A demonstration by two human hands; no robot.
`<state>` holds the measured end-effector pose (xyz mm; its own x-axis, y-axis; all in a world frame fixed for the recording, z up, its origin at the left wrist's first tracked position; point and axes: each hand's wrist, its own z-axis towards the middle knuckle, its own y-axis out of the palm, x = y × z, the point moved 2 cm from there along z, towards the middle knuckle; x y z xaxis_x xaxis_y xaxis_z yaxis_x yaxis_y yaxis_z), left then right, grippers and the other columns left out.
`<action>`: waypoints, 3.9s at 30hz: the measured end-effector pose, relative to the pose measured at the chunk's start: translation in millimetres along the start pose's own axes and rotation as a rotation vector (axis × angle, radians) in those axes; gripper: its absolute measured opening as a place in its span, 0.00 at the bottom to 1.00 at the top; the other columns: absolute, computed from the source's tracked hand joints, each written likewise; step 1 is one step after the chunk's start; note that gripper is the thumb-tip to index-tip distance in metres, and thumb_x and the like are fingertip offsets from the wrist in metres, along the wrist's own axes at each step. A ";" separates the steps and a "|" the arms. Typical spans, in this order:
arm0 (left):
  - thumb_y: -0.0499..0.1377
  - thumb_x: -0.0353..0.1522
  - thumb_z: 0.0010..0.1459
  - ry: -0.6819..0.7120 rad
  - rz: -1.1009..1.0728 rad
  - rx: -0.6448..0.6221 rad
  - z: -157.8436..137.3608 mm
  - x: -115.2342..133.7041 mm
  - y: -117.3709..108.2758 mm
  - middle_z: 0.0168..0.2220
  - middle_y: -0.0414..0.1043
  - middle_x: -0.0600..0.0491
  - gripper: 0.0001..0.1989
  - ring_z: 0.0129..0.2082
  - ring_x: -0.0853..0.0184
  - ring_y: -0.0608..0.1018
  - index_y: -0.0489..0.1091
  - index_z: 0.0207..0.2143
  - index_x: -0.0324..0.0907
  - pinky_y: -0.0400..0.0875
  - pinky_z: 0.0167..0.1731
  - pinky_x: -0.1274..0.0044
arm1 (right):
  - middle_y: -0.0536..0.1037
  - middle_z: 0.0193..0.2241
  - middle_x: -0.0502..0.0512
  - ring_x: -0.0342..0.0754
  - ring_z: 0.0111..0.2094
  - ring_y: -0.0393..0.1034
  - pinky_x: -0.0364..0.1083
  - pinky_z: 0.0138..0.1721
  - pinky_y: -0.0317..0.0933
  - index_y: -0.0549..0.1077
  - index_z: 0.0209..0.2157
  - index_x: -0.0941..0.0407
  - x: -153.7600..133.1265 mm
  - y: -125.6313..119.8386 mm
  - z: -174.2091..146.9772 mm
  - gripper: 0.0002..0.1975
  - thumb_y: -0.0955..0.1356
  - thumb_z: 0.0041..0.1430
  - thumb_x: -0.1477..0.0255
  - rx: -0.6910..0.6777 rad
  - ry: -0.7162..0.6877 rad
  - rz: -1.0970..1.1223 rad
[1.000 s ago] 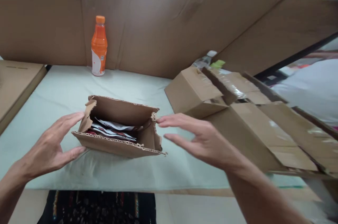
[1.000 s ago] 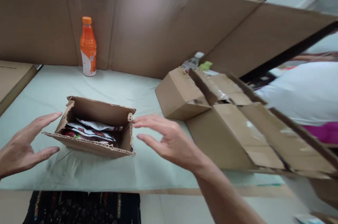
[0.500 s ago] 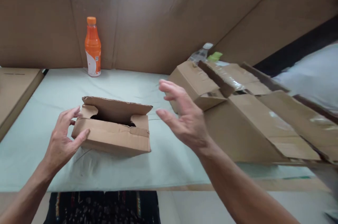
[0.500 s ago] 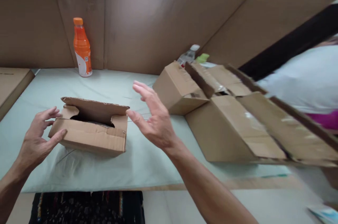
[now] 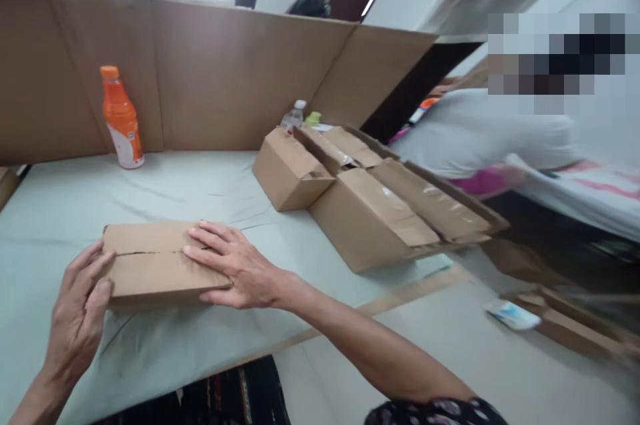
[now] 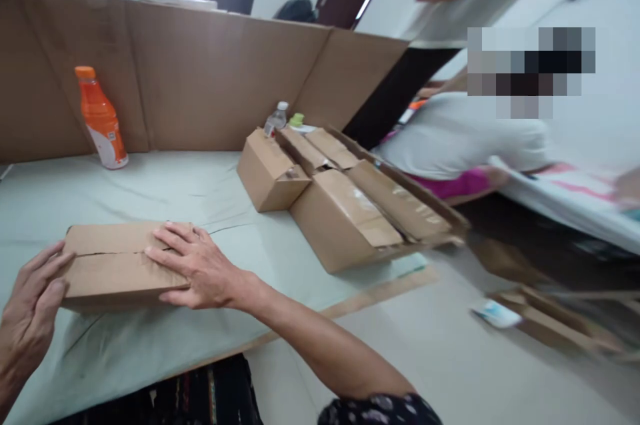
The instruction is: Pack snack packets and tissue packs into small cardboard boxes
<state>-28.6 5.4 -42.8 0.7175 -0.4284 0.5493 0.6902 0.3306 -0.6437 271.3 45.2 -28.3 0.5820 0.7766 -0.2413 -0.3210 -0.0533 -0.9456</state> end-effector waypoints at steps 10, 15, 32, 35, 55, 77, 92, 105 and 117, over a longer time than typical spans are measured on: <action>0.48 0.43 0.75 0.123 -0.264 -0.392 25.1 58.5 103.0 0.78 0.45 0.45 0.30 0.76 0.48 0.53 0.47 0.75 0.53 0.60 0.70 0.49 | 0.67 0.69 0.66 0.65 0.71 0.57 0.66 0.64 0.60 0.66 0.68 0.53 3.6 -16.6 -141.7 0.33 0.70 0.63 0.62 0.294 0.331 -0.149; 0.50 0.48 0.74 0.149 -0.442 -0.689 42.4 92.4 177.5 0.79 0.31 0.39 0.40 0.77 0.45 0.47 0.35 0.78 0.46 0.55 0.72 0.50 | 0.73 0.64 0.68 0.66 0.65 0.66 0.64 0.57 0.65 0.66 0.66 0.55 9.7 -14.4 -205.8 0.28 0.66 0.70 0.60 0.514 0.692 -0.492; 0.53 0.36 0.71 0.303 0.072 -0.407 -50.3 -36.4 107.8 0.68 0.69 0.47 0.21 0.64 0.55 0.75 0.72 0.63 0.50 0.78 0.58 0.67 | 0.70 0.63 0.78 0.73 0.58 0.67 0.66 0.49 0.66 0.65 0.65 0.63 73.3 -20.4 -186.9 0.33 0.66 0.67 0.56 0.540 1.165 -0.697; 0.54 0.34 0.69 0.467 0.176 -0.323 -68.0 -25.3 115.6 0.67 0.69 0.47 0.21 0.67 0.53 0.71 0.73 0.62 0.48 0.74 0.61 0.63 | 0.61 0.68 0.82 0.78 0.63 0.63 0.70 0.53 0.63 0.63 0.67 0.62 44.7 -22.2 -187.5 0.36 0.67 0.67 0.54 0.729 1.056 -0.796; 0.61 0.36 0.66 0.367 0.464 -0.244 -150.6 52.4 88.1 0.66 0.72 0.47 0.23 0.66 0.52 0.71 0.70 0.63 0.45 0.54 0.68 0.61 | 0.69 0.68 0.61 0.58 0.69 0.61 0.58 0.67 0.52 0.70 0.67 0.54 -45.9 136.7 -97.2 0.25 0.63 0.73 0.64 0.150 0.414 -0.151; 0.56 0.29 0.61 0.409 0.561 -0.554 -156.7 23.0 40.8 0.72 0.59 0.37 0.35 0.73 0.50 0.63 0.58 0.71 0.33 0.54 0.71 0.58 | 0.61 0.72 0.68 0.65 0.73 0.52 0.62 0.70 0.45 0.63 0.70 0.60 -81.8 132.2 -120.6 0.34 0.67 0.70 0.59 0.086 0.401 -0.229; 0.56 0.33 0.63 0.236 0.640 -0.395 -175.3 -16.5 4.0 0.73 0.58 0.37 0.34 0.73 0.46 0.60 0.56 0.71 0.38 0.50 0.70 0.52 | 0.57 0.74 0.70 0.65 0.74 0.48 0.65 0.71 0.40 0.59 0.72 0.64 -88.8 150.3 -127.3 0.34 0.65 0.65 0.74 0.152 0.472 -0.227; 0.49 0.37 0.67 0.358 0.500 -0.327 -178.1 -31.7 -15.0 0.68 0.67 0.34 0.28 0.68 0.42 0.69 0.65 0.67 0.37 0.59 0.67 0.52 | 0.61 0.72 0.66 0.60 0.73 0.50 0.62 0.72 0.42 0.65 0.70 0.60 -87.6 144.7 -120.4 0.31 0.66 0.66 0.72 0.149 0.525 -0.197; 0.54 0.41 0.68 0.372 0.462 -0.178 -182.8 -51.3 -10.4 0.66 0.71 0.44 0.35 0.61 0.42 0.76 0.51 0.75 0.55 0.64 0.65 0.49 | 0.71 0.67 0.64 0.59 0.70 0.59 0.62 0.70 0.52 0.72 0.63 0.56 -82.3 140.6 -130.5 0.29 0.71 0.62 0.64 0.295 0.385 -0.015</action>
<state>-89.8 -129.8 -161.7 0.8353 -0.5497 -0.0099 0.2665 0.4205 -0.8673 275.9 -108.1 -169.9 0.8044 0.4845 -0.3437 -0.4760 0.1794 -0.8610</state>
